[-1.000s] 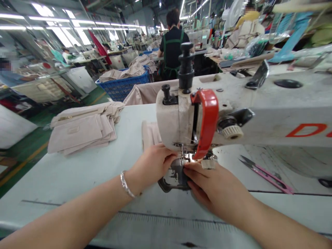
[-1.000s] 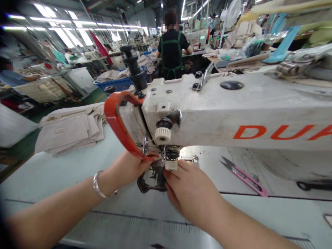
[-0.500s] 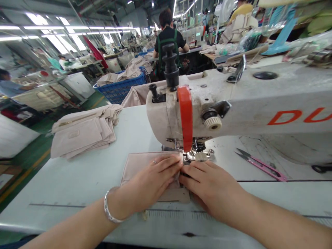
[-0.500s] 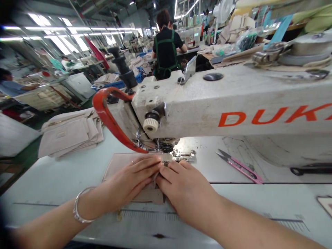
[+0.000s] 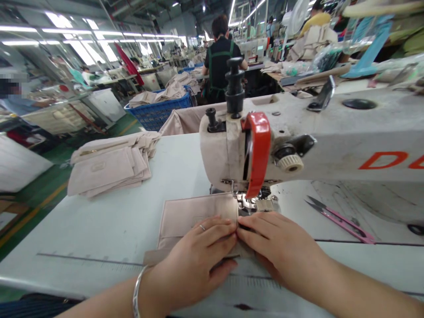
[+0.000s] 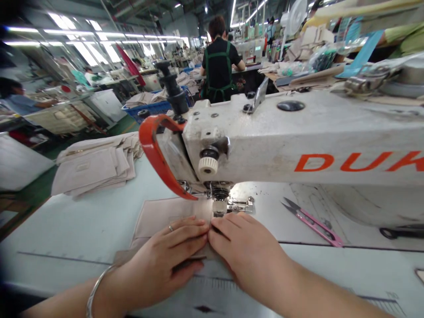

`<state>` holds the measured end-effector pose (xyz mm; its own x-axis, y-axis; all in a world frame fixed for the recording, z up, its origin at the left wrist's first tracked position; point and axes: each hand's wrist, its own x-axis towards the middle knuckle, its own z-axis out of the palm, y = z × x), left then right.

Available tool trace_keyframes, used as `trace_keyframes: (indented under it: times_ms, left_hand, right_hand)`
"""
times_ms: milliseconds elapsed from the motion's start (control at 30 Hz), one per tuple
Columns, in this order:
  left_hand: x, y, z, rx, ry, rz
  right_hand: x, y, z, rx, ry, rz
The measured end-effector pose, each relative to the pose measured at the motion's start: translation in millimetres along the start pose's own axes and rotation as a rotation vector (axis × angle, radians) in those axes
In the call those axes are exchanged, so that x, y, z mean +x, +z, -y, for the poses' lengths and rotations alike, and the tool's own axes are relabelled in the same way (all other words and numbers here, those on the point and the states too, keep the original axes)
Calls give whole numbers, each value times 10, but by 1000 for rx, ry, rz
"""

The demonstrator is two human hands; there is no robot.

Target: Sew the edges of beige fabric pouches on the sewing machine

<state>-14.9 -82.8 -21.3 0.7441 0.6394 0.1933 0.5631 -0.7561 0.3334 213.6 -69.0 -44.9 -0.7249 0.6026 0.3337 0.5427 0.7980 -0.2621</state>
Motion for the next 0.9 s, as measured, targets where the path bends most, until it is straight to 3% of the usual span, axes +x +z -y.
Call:
trace_keyframes:
  times_ms: [233, 400, 500, 667, 900]
  left_hand:
    - [189, -40, 210, -42, 53, -14]
    - [180, -26, 134, 10, -96, -32]
    - [152, 9, 77, 17, -139, -59]
    - [164, 22, 103, -2, -42, -24]
    - [262, -43, 304, 30, 71, 19]
  right_hand:
    - [31, 29, -54, -66, 30, -34]
    - [22, 16, -124, -47, 92, -56]
    - [15, -1, -139, -50, 109, 2]
    - [32, -16, -107, -38, 128, 42]
    - [67, 36, -105, -40, 174, 59]
